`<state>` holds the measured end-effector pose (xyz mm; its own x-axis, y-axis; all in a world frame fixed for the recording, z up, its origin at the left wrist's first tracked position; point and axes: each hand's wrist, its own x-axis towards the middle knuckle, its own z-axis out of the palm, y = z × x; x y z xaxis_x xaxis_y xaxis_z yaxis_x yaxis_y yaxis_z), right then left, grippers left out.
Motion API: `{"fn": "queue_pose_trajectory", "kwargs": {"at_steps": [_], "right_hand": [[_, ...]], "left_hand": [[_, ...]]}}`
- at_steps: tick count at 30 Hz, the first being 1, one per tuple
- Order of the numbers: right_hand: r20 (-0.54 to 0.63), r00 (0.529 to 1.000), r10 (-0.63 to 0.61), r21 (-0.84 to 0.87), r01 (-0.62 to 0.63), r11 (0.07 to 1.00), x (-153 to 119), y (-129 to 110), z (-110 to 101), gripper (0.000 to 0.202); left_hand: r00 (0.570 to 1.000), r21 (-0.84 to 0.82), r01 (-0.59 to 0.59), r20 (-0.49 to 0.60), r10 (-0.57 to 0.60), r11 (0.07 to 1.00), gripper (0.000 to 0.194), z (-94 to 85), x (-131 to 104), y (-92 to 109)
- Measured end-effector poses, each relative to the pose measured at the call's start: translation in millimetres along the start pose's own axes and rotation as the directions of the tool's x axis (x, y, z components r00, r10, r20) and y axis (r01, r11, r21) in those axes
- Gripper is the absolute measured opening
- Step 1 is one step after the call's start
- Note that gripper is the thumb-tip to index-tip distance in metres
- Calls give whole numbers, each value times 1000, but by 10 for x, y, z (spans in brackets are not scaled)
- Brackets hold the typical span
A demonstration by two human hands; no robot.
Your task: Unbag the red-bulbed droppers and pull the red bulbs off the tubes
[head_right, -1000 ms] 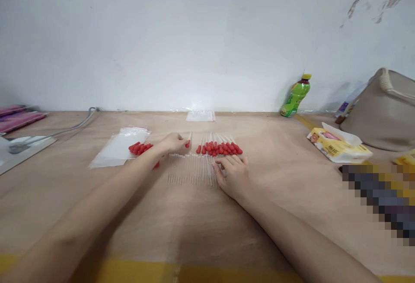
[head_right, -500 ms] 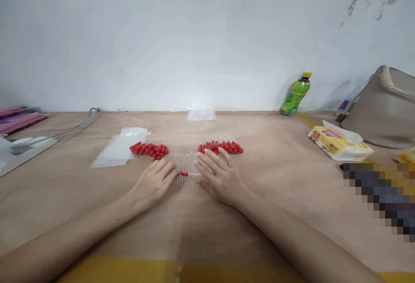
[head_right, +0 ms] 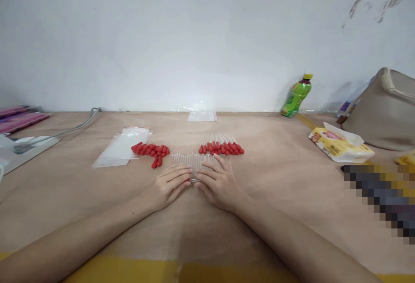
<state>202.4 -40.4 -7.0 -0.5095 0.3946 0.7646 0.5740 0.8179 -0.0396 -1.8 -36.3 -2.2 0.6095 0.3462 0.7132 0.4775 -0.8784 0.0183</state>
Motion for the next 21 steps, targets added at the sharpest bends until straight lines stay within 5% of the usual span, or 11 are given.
{"fn": "queue_pose_trajectory", "kwargs": {"at_steps": [21], "right_hand": [[-2, 979, -205, 64, 205, 977, -29, -33, -55, 13]], "left_hand": [[990, -24, -69, 123, 72, 997, 16, -116, 9, 53]]}}
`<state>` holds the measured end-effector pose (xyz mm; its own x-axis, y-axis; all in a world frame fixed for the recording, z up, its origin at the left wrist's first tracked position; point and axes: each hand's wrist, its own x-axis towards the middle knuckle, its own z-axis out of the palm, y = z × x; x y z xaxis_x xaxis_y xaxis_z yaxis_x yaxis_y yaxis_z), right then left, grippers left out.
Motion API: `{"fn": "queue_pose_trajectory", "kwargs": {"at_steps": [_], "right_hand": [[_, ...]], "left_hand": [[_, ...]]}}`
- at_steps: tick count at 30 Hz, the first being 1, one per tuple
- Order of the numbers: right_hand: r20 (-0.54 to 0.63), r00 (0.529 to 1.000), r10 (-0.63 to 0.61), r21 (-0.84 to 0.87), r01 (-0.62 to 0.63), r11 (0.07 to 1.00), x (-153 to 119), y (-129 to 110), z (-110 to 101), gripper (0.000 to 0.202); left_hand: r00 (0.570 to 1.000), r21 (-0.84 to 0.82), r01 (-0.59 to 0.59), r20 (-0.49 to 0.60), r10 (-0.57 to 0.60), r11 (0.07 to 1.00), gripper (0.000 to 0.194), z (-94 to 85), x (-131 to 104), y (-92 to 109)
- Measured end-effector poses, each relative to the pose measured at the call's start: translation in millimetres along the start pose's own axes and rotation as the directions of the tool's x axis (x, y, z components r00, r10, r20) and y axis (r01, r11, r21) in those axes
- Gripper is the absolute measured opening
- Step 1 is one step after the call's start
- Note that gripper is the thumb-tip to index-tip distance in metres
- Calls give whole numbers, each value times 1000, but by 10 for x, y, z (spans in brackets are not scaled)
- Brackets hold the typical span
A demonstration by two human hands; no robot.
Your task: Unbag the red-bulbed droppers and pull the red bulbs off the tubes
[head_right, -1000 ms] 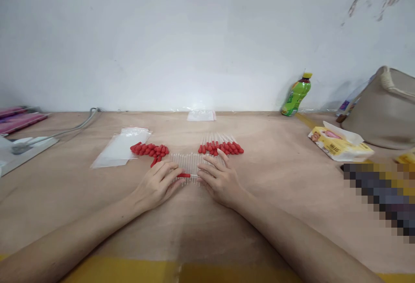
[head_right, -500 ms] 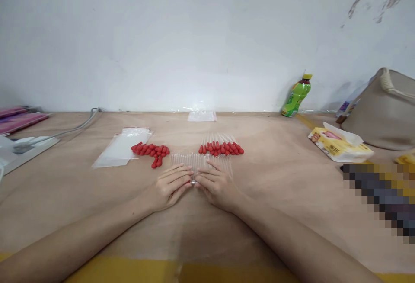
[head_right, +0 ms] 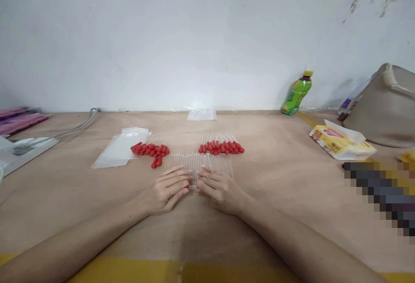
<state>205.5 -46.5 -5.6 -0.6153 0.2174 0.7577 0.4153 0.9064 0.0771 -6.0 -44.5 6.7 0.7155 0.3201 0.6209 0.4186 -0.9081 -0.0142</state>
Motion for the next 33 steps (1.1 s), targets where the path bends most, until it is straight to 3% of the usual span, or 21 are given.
{"fn": "queue_pose_trajectory", "kwargs": {"at_steps": [11, 16, 19, 22, 25, 28, 30, 33], "right_hand": [[28, 997, -65, -54, 67, 996, -73, -31, -66, 17], [17, 999, -37, -12, 38, 999, -144, 6, -100, 21], [-30, 997, 71, 6, -71, 997, -209, 83, -111, 26], [-52, 977, 206, -57, -208, 976, -225, 139, -111, 21], [-25, 951, 307, -143, -307, 941, -174, 154, -90, 17], [-1, 924, 383, -140, -379, 915, -82, 161, -55, 24], [16, 916, 401, -137, -395, 908, -9, 172, -27, 27], [35, 914, 405, -208, -390, 897, 106, 185, 24, 22]], "left_hand": [[999, 13, -51, 0, 51, 999, 13, -37, -32, 15], [996, 43, -84, -23, 85, 995, 13, -64, -92, -29], [996, 72, -9, -87, 15, 997, 15, -105, -156, -129], [973, 110, 174, -175, -153, 979, 14, -194, -177, -276], [908, 125, 402, -177, -379, 907, 19, -371, -160, -439], [795, 171, 602, -35, -605, 780, 26, -630, -154, -572], [683, 209, 693, 114, -721, 690, 26, -796, -165, -624], [475, 210, 823, 254, -843, 527, 26, -946, -191, -652]]}}
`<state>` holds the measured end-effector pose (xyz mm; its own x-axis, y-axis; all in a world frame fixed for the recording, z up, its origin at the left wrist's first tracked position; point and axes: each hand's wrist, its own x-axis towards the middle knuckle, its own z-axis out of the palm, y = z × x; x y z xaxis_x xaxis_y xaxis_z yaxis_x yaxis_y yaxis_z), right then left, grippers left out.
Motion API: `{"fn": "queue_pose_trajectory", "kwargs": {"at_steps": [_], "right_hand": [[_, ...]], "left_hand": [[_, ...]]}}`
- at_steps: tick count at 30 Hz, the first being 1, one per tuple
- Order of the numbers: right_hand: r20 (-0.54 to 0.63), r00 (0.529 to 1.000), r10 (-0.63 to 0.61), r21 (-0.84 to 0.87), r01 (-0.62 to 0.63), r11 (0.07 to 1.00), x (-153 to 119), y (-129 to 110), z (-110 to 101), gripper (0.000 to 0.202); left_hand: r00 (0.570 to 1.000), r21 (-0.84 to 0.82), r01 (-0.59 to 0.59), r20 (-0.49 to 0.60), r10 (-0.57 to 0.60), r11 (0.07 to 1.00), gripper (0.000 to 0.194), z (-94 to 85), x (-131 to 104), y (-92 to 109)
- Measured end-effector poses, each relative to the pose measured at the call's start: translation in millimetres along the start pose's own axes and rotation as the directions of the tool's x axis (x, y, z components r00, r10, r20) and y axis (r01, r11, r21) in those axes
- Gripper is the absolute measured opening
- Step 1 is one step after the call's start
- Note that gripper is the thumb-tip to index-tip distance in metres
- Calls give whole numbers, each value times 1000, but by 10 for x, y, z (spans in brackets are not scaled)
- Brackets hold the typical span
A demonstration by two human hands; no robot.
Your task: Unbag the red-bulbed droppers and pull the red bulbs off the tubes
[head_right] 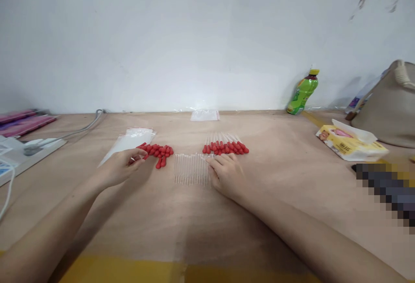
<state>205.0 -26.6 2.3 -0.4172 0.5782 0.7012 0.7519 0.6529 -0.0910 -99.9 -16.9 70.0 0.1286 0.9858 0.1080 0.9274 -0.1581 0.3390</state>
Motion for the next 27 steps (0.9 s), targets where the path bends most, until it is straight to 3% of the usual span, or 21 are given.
{"fn": "queue_pose_trajectory", "kwargs": {"at_steps": [4, 11, 16, 23, 27], "right_hand": [[32, 999, 5, -186, 1, 983, 97, -80, 79, 16], [102, 994, 33, -345, 4, 939, 104, -199, 155, 13], [174, 980, 98, -308, -40, 951, 111, -261, 125, 14], [214, 966, 148, -232, -97, 968, 119, -331, 105, 39], [171, 974, 149, -231, -108, 967, 133, -266, 66, 39]], "left_hand": [[988, -120, 147, 63, -140, 982, 27, 17, 12, -62], [995, -139, 85, -30, -90, 987, 26, 314, 133, -221], [992, -125, 35, -116, -50, 992, 26, 456, 157, -191], [990, -59, 23, -139, -31, 998, 28, 390, 134, -129], [946, 12, -65, -317, 66, 998, 23, 350, 89, 15]]}}
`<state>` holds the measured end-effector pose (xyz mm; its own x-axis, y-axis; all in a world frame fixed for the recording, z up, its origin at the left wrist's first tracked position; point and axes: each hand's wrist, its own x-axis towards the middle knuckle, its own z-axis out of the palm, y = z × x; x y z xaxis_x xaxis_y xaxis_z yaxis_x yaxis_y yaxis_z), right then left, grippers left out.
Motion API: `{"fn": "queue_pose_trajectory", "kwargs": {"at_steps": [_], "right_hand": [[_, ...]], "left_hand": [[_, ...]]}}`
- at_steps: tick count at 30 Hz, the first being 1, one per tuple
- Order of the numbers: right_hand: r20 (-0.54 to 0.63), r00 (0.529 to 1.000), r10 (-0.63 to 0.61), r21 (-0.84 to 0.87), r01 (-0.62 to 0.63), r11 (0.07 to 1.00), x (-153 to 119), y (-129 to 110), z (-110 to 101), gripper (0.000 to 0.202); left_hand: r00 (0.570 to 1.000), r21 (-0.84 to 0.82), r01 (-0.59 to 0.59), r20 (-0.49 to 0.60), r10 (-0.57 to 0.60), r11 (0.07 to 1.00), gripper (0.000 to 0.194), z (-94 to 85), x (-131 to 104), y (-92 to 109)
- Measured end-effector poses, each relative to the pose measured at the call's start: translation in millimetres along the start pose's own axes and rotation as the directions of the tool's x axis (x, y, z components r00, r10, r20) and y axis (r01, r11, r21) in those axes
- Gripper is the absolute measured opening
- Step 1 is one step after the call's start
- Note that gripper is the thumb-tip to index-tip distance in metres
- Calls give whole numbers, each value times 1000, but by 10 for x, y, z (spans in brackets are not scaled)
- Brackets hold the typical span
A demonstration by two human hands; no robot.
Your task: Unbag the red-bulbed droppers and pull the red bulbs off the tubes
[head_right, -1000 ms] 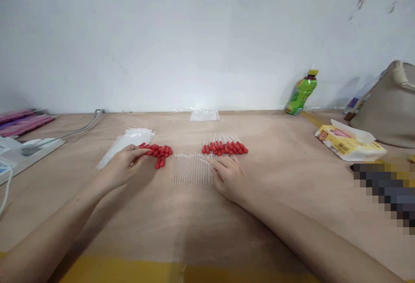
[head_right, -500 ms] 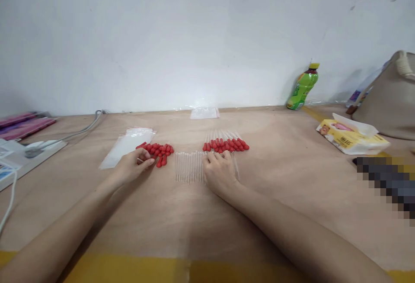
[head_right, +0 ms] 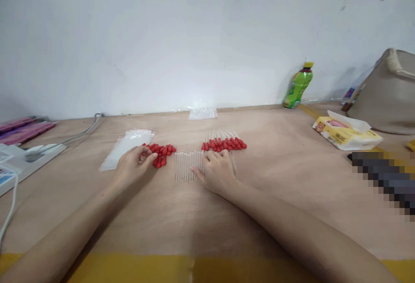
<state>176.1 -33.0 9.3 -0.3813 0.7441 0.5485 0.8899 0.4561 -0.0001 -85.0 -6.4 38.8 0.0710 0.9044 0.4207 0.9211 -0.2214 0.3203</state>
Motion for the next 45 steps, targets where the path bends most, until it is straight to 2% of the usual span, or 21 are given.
{"fn": "queue_pose_trajectory", "kwargs": {"at_steps": [3, 6, 9, 11, 12, 13, 15, 17, 20, 23, 26, 29, 30, 32, 34, 35, 37, 40, 45], "right_hand": [[-63, 998, -19, 6, 20, 1000, -20, 129, -9, 35], [-141, 988, -58, 30, 62, 998, -91, 273, 7, 30], [-245, 967, -72, 63, 90, 994, -173, 379, 39, 26], [-308, 949, -58, 91, 90, 992, -208, 418, 50, 22], [-333, 942, -44, 106, 84, 991, -218, 430, 51, 21], [-348, 937, -30, 121, 76, 990, -223, 437, 49, 20], [-360, 933, -6, 144, 61, 988, -226, 445, 41, 20], [-351, 936, 18, 159, 41, 986, -225, 449, 36, 21], [-325, 944, 53, 177, 5, 984, -225, 456, 39, 21], [-319, 945, 71, 180, -13, 984, -223, 465, 48, 22], [-332, 940, 85, 193, -21, 981, -214, 473, 52, 20], [-344, 935, 83, 270, 14, 963, -202, 474, 44, 19], [-354, 932, 71, 297, 40, 954, -198, 471, 37, 23], [-377, 926, 32, 323, 99, 941, -193, 460, 20, 34], [-375, 926, -39, 305, 163, 938, -194, 441, 1, 44], [-358, 930, -86, 288, 198, 937, -197, 428, -8, 46], [-306, 935, -178, 259, 262, 930, -205, 396, -19, 43], [-258, 930, -263, 240, 325, 914, -213, 337, -13, 31], [-286, 915, -283, 244, 356, 902, -209, 259, 20, 14]], "left_hand": [[991, -19, -129, -41, 128, 992, 23, 37, 4, 166], [968, -56, -245, 32, 247, 968, 21, 133, 61, 368], [950, -101, -276, 125, 287, 956, 20, 261, 200, 604], [951, -109, -214, 205, 232, 971, 22, 362, 342, 760], [948, -109, -130, 279, 156, 985, 24, 417, 421, 830], [917, -115, -6, 396, 52, 993, 25, 474, 503, 891], [860, -104, 96, 510, -30, 990, 30, 589, 658, 984], [817, -90, 159, 571, -81, 983, 32, 691, 784, 1040], [792, -80, 219, 597, -129, 973, 28, 772, 899, 1082], [822, -88, 227, 551, -142, 970, 24, 723, 914, 1096], [898, -92, 167, 425, -113, 982, 23, 555, 794, 1055], [966, -85, 8, 256, 14, 996, 14, 369, 521, 907], [976, -65, -141, 156, 149, 988, 12, 325, 407, 832], [931, -42, -363, 35, 364, 931, 12, 279, 174, 662], [852, -18, -522, -60, 521, 852, 10, 288, -31, 502], [817, -13, -573, -88, 570, 820, 9, 309, -113, 440], [775, -20, -623, -148, 614, 782, 6, 368, -234, 365], [755, -58, -648, -175, 632, 759, 6, 459, -321, 362], [764, -135, -642, -197, 614, 755, 8, 502, -342, 461]]}}
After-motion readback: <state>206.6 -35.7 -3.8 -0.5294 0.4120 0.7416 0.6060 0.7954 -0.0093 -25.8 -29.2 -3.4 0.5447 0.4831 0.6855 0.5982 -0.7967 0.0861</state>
